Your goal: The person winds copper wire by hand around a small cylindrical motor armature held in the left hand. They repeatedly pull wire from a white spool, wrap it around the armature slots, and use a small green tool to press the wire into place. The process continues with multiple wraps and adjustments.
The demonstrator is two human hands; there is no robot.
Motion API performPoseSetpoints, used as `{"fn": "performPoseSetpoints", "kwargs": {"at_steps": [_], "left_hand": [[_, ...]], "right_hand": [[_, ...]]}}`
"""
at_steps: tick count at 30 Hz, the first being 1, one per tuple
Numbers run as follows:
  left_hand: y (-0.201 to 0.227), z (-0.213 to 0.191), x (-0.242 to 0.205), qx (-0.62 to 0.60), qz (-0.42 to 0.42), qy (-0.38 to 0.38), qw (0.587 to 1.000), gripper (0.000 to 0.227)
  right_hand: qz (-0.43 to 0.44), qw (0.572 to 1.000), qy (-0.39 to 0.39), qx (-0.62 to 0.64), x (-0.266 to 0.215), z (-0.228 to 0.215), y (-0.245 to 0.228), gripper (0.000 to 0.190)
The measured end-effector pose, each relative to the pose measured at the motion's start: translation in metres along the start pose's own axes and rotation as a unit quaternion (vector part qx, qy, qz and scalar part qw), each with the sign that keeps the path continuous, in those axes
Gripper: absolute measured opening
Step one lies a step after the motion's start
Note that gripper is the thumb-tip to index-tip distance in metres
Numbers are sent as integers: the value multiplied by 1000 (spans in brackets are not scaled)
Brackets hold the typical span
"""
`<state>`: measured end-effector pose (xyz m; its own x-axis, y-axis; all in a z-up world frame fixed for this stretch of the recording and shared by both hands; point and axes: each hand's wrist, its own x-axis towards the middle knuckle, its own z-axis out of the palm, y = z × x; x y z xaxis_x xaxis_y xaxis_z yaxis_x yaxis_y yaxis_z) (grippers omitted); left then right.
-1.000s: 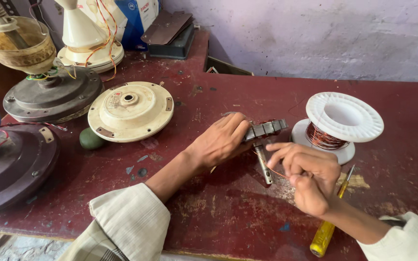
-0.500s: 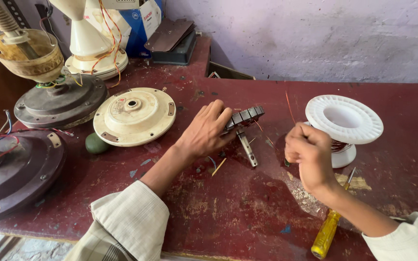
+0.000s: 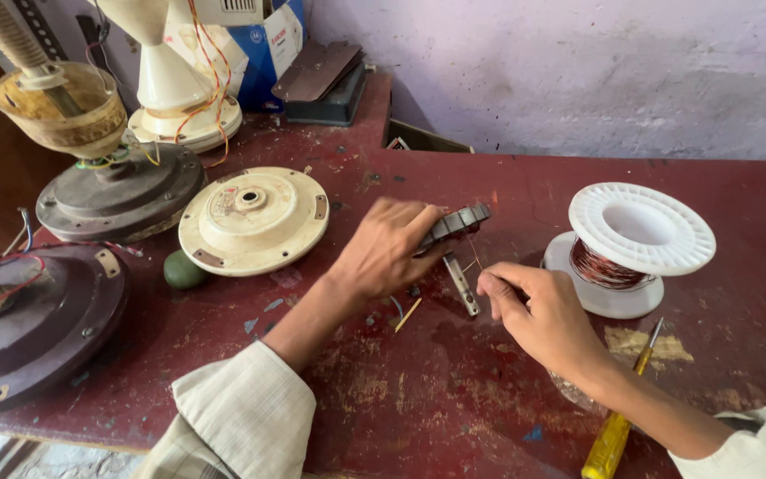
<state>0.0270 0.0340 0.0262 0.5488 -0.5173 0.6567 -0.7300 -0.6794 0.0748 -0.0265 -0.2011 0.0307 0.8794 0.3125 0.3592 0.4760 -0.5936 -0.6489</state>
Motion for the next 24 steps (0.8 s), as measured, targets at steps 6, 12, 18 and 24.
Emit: {"fn": "performPoseSetpoints", "kwargs": {"at_steps": [6, 12, 18, 24], "left_hand": [[15, 0, -6, 128, 141, 46, 981, 59], [25, 5, -5, 153, 145, 71, 975, 36], [18, 13, -5, 108, 151, 86, 979, 19], [13, 15, -6, 105, 177, 133, 969, 18]], "right_hand": [[-30, 996, 69, -57, -4, -5, -2, 19], [-159, 967, 143, -138, -1, -7, 4, 19], [-203, 935, 197, -212, 6, -16, 21, 20], [-223, 877, 273, -326, 13, -51, 43, 11]]}}
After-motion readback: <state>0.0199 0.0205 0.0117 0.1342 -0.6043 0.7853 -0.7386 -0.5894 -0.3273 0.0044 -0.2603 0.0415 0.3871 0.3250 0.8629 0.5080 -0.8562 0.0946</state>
